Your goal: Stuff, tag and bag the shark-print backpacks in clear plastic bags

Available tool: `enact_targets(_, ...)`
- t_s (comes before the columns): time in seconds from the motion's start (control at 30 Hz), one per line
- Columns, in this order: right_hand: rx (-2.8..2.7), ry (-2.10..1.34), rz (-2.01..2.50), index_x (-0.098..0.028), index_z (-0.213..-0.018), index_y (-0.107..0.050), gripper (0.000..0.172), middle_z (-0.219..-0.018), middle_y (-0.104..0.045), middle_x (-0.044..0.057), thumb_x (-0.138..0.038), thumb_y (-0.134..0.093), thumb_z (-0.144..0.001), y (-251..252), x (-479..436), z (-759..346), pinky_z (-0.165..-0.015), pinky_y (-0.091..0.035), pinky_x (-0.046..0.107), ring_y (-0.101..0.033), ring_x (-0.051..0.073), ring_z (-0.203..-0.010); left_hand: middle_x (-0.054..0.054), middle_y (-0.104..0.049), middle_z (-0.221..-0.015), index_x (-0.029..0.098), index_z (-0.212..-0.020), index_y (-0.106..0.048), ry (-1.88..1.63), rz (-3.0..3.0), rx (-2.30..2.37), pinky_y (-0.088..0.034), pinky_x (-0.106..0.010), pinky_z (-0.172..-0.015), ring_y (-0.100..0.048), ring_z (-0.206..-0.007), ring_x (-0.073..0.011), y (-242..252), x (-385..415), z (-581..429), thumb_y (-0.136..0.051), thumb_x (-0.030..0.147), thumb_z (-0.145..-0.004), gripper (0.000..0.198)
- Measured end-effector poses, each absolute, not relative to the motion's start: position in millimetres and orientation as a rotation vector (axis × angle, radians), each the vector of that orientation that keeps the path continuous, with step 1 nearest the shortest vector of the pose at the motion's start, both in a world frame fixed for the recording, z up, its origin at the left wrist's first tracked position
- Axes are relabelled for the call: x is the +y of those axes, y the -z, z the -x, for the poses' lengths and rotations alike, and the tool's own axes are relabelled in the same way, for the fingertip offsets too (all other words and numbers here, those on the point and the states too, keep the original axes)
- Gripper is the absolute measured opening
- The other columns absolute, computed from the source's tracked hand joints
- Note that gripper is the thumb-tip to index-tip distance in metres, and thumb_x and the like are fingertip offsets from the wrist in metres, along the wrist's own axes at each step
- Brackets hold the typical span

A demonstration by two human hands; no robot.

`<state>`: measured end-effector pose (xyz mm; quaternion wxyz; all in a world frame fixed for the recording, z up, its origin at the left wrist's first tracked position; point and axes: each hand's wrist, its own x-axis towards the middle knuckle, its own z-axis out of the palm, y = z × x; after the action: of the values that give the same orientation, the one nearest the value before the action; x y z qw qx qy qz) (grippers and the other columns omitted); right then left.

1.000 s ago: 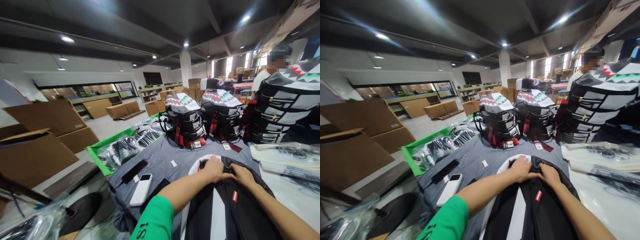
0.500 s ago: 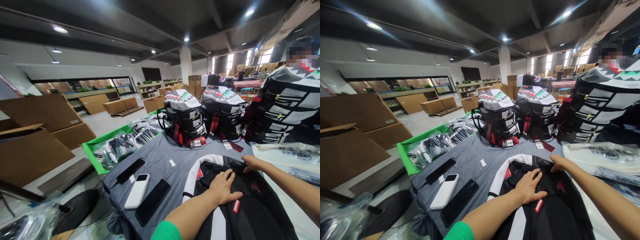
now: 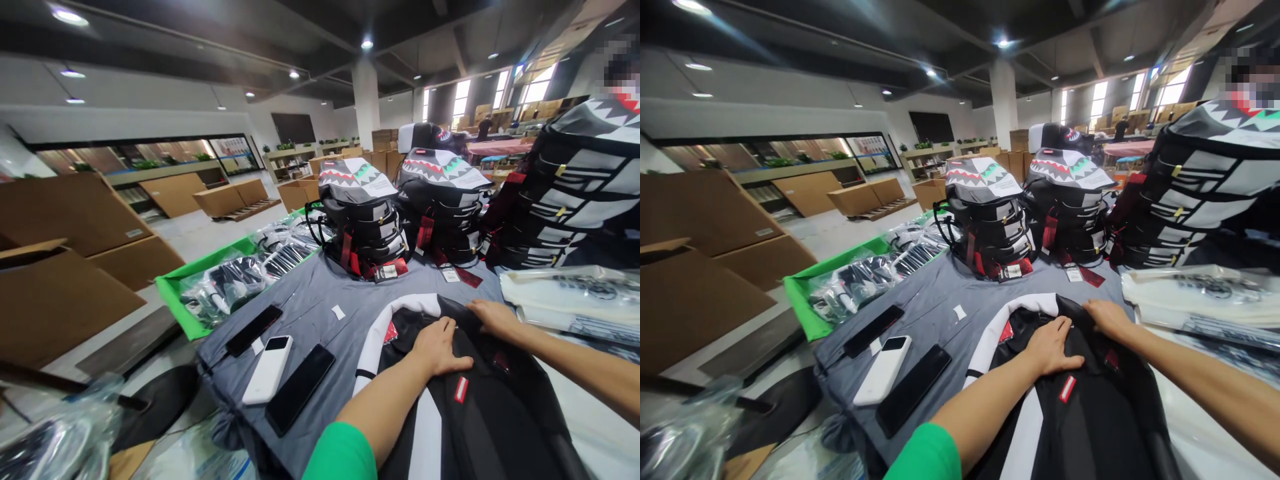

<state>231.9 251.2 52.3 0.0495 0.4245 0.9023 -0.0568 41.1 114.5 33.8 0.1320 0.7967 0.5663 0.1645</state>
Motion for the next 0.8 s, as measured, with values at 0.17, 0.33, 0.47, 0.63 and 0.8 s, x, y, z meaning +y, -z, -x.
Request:
enact_targets(0.17,2.750,0.284,-1.232,-0.023,-0.093,-0.072,0.030,-0.093,-0.076,0.007,-0.032,-0.080,-0.066,-60.8,279.0,-227.3,-0.078,-0.054,0.033,-0.072,0.030,-0.092,-0.019,-0.061,-0.137,0.006,-0.141,-0.051,-0.617,-2.270,1.791,-0.053,-0.039,-0.107,-0.062,-0.121,-0.0327,-21.3,108.3,-50.8,-0.067,0.062,-0.079,0.085)
enact_targets(0.33,2.797,0.241,-1.346,-0.025,-0.102,-0.072,0.031,-0.107,-0.076,0.007,-0.026,-0.073,-0.071,-39.0,279.7,-225.8,-0.089,-0.053,0.035,-0.070,0.032,-0.107,-0.022,-0.052,-0.149,0.003,-0.148,-0.045,-0.676,-2.299,1.841,-0.046,-0.040,-0.116,-0.053,-0.136,-0.0332,-11.5,107.3,-54.7,-0.063,0.060,-0.084,0.088)
enact_targets(0.47,2.797,0.111,-1.456,-0.023,-0.112,-0.068,0.031,-0.121,-0.072,0.013,-0.020,-0.058,-0.083,-34.4,255.3,-236.6,-0.092,-0.053,0.042,-0.066,0.036,-0.115,-0.022,-0.057,-0.142,0.003,-0.149,-0.044,-0.574,-2.299,1.819,-0.049,-0.040,-0.112,-0.059,-0.128,-0.0334,-19.5,112.2,-54.7,-0.063,0.060,-0.083,0.089)
enact_targets(0.63,2.904,0.054,-1.166,-0.019,-0.101,-0.069,0.024,-0.103,-0.072,0.019,-0.016,-0.064,-0.077,-65.3,245.7,-194.2,-0.088,-0.053,0.046,-0.069,0.038,-0.101,-0.023,-0.058,-0.139,-0.001,-0.148,-0.042,-0.495,-2.297,1.793,-0.050,-0.041,-0.110,-0.058,-0.127,-0.0344,-26.6,113.7,-54.0,-0.057,0.062,-0.087,0.090)
enact_targets(0.8,3.002,0.202,-0.623,-0.024,-0.130,-0.064,0.062,-0.134,-0.065,0.012,-0.022,-0.079,-0.071,-93.7,264.2,-89.4,-0.106,-0.043,0.040,-0.061,0.031,-0.124,-0.023,-0.055,-0.143,0.001,-0.150,-0.038,-0.465,-2.289,1.756,-0.051,-0.042,-0.108,-0.056,-0.129,-0.0348,-26.7,111.5,-50.3,-0.050,0.064,-0.090,0.088)
